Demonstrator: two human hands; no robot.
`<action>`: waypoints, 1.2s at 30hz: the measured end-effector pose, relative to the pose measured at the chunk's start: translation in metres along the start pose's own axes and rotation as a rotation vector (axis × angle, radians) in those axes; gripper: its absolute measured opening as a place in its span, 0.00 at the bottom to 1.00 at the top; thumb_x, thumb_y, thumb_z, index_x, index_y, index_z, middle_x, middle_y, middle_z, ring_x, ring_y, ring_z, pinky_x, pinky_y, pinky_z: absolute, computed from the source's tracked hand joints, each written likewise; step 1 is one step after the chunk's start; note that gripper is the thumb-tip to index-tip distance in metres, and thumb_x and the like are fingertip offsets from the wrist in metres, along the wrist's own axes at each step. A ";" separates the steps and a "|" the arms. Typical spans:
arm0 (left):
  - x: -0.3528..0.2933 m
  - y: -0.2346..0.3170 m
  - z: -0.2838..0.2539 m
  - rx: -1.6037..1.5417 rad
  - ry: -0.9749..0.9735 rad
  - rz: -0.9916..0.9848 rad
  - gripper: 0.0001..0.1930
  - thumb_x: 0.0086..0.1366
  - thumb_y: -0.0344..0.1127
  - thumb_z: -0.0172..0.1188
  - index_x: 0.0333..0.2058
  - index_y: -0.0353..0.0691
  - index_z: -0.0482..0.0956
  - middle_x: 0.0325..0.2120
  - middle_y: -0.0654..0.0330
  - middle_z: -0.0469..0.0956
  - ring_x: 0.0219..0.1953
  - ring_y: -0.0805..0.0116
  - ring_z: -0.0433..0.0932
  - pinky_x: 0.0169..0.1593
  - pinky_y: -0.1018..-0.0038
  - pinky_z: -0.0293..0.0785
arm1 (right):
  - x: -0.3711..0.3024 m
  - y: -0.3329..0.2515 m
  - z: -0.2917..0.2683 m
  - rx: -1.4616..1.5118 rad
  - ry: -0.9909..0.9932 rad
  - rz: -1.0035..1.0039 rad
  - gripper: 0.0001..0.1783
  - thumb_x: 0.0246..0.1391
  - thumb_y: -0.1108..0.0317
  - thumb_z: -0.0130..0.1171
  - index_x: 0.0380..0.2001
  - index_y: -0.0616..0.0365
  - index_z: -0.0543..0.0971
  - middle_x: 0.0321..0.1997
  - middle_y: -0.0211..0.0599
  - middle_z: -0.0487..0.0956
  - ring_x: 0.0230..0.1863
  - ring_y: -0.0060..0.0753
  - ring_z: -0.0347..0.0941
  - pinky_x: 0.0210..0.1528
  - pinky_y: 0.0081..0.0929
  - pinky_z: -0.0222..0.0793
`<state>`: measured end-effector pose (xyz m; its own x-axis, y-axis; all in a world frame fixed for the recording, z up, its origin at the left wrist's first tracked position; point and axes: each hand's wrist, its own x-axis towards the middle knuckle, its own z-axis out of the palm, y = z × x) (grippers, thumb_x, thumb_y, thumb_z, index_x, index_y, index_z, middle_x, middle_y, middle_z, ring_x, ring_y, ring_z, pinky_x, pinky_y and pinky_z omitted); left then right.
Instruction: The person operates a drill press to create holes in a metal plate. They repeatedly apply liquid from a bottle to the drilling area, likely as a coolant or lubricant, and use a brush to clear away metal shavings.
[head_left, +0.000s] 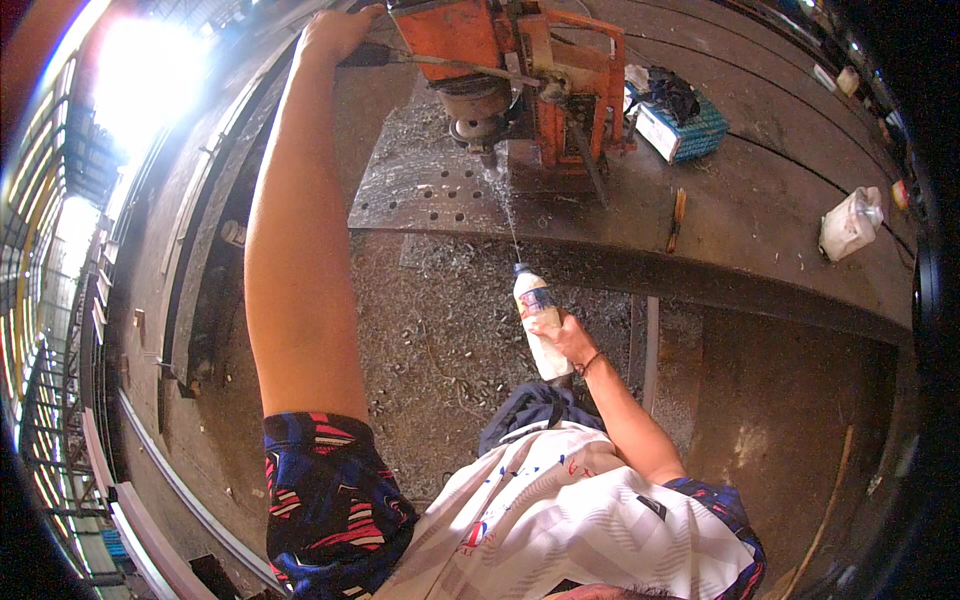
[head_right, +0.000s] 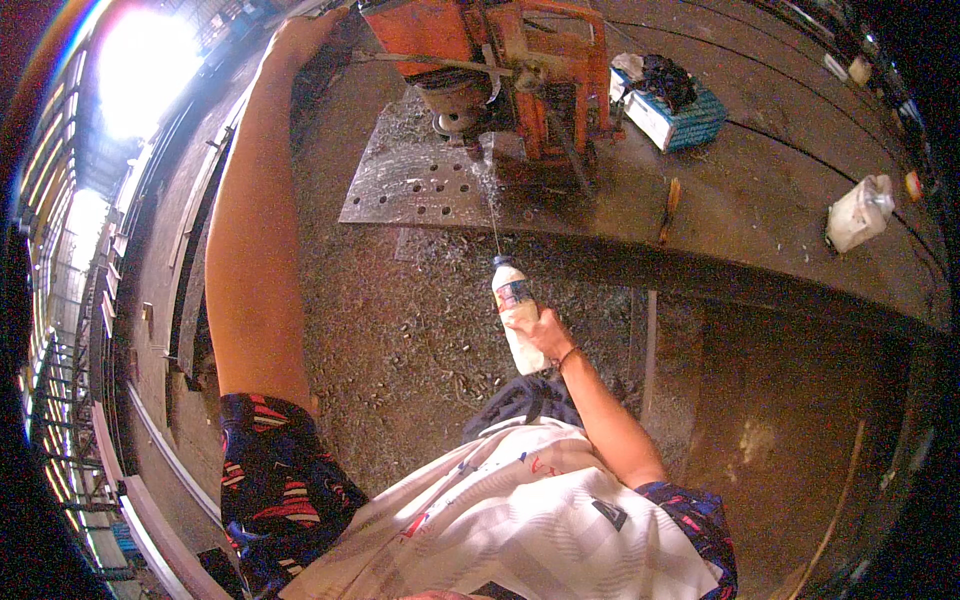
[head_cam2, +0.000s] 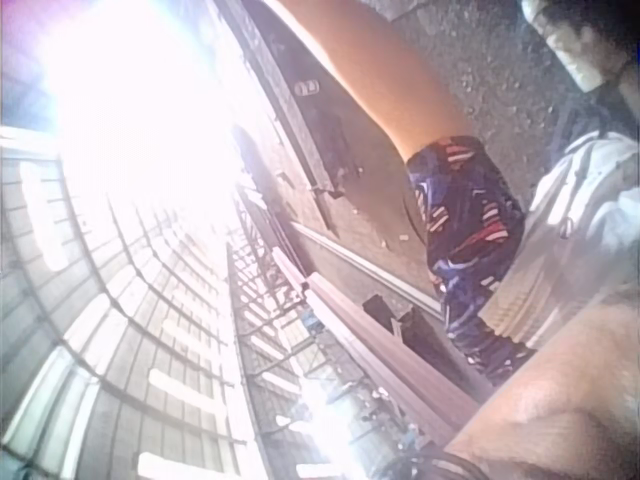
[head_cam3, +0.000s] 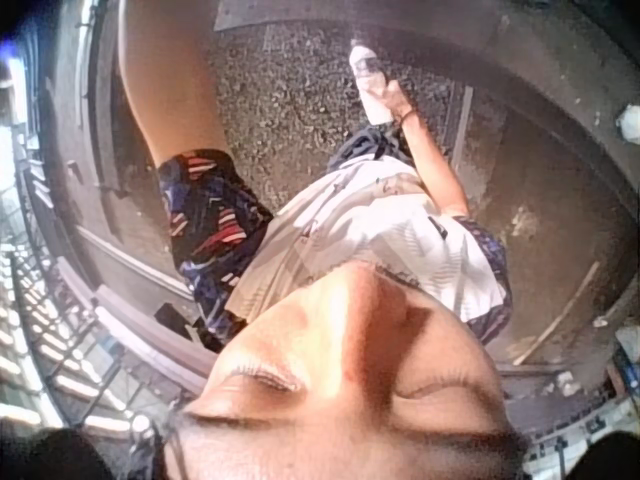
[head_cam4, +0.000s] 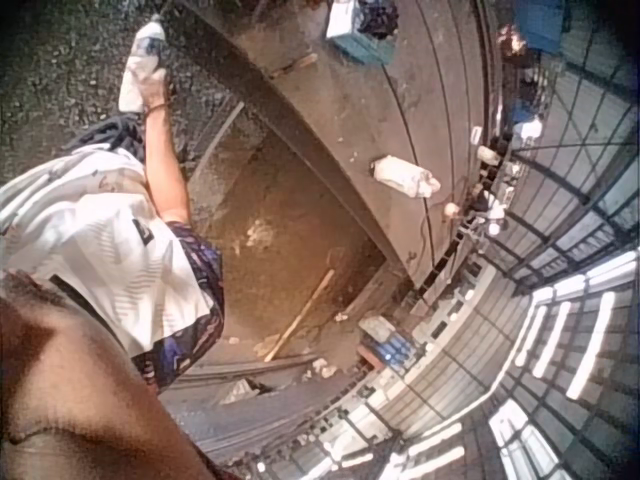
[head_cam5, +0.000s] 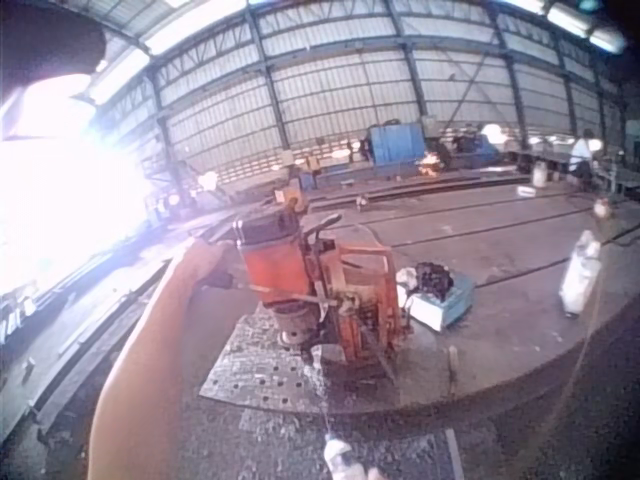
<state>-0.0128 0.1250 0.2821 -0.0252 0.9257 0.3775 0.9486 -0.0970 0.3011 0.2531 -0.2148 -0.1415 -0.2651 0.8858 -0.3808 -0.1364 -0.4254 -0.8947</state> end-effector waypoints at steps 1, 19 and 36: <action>-0.001 -0.002 0.000 0.002 -0.003 -0.004 0.36 0.60 0.64 0.50 0.42 0.29 0.80 0.41 0.34 0.77 0.48 0.42 0.77 0.53 0.57 0.71 | -0.003 -0.005 0.002 0.032 -0.019 0.027 0.18 0.47 0.65 0.65 0.41 0.61 0.77 0.32 0.32 0.80 0.28 0.25 0.76 0.32 0.26 0.74; -0.006 0.006 0.012 0.028 0.045 -0.130 0.37 0.53 0.67 0.58 0.46 0.35 0.80 0.49 0.47 0.77 0.54 0.51 0.75 0.56 0.62 0.71 | 0.000 0.004 -0.005 -0.034 0.041 -0.038 0.19 0.46 0.64 0.67 0.41 0.62 0.78 0.34 0.34 0.81 0.32 0.27 0.77 0.35 0.28 0.74; -0.039 0.028 -0.012 -0.015 0.053 -0.219 0.34 0.53 0.63 0.59 0.44 0.37 0.81 0.45 0.48 0.80 0.49 0.54 0.79 0.52 0.64 0.75 | 0.008 0.020 -0.010 0.065 -0.043 -0.088 0.19 0.49 0.67 0.64 0.44 0.61 0.75 0.30 0.36 0.79 0.25 0.32 0.78 0.27 0.31 0.77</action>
<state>0.0107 0.0814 0.2859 -0.2472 0.9049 0.3466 0.9139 0.0989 0.3936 0.2576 -0.2141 -0.1645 -0.2902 0.9121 -0.2896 -0.2218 -0.3585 -0.9068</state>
